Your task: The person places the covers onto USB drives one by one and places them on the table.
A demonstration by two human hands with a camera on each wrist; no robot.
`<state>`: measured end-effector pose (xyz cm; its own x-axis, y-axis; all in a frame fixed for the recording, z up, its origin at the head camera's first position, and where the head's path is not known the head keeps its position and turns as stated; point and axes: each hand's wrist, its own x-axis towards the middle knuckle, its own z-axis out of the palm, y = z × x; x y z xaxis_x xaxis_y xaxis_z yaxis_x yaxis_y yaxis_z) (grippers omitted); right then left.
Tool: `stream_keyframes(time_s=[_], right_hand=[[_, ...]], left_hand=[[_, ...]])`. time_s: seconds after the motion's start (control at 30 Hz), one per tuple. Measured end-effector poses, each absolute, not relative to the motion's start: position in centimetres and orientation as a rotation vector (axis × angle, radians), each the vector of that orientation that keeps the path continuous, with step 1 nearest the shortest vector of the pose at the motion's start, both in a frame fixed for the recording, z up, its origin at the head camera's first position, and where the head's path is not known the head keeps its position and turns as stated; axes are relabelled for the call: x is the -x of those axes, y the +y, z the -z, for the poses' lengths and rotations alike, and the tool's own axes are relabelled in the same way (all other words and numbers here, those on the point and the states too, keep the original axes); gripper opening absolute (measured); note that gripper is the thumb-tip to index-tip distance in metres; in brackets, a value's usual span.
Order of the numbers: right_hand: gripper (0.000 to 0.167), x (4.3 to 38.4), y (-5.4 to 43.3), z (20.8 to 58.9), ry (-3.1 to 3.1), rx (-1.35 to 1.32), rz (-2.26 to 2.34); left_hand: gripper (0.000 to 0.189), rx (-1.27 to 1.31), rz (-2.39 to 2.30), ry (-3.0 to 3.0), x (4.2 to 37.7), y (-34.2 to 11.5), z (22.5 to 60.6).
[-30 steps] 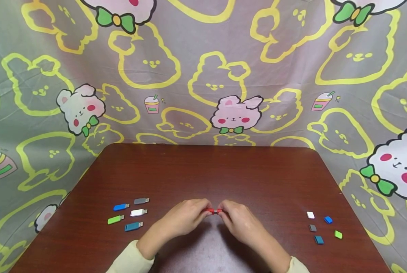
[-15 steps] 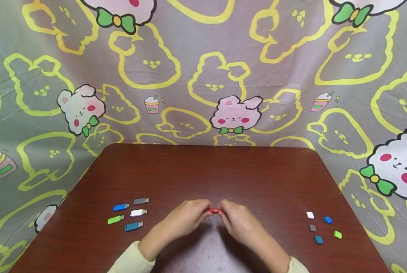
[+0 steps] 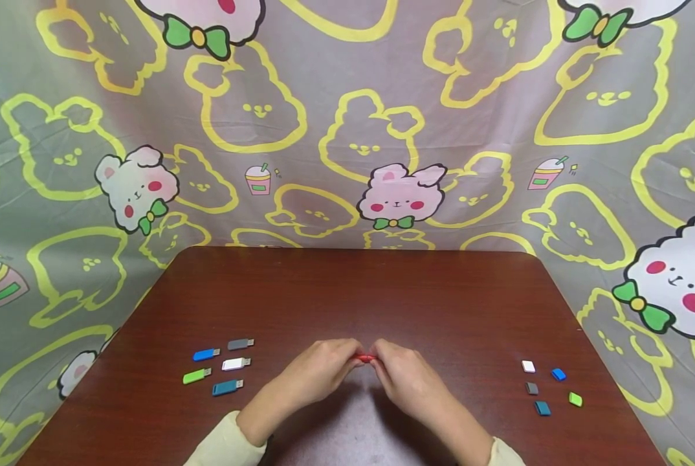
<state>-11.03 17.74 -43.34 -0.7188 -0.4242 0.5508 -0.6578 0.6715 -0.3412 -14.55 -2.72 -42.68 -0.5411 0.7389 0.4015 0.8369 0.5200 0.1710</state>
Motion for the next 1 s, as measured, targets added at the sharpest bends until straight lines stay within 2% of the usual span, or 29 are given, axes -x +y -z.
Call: stream_keyframes(time_s=[0.17, 0.57, 0.77, 0.83, 1.0], right_hand=[[0.016, 11.08, 17.42, 43.31, -2.441, -0.84, -0.715], [0.022, 11.07, 17.08, 43.41, -2.428, -0.835, -0.722], [0.021, 11.05, 17.07, 43.47, -2.427, -0.838, -0.733], [0.014, 11.08, 17.21, 43.6, -2.429, -0.841, -0.739], [0.011, 11.15, 17.5, 43.63, -2.467, -0.817, -0.768]], left_hand=[[0.009, 1.31, 0.479, -2.482, 14.54, -2.73, 42.63], [0.011, 1.311, 0.481, -2.481, 14.48, -2.82, 42.64], [0.012, 1.299, 0.468, -2.514, 14.46, -2.77, 42.72], [0.011, 1.295, 0.466, -2.524, 14.46, -2.73, 42.71], [0.011, 1.307, 0.484, -2.522, 14.57, -2.69, 42.76]])
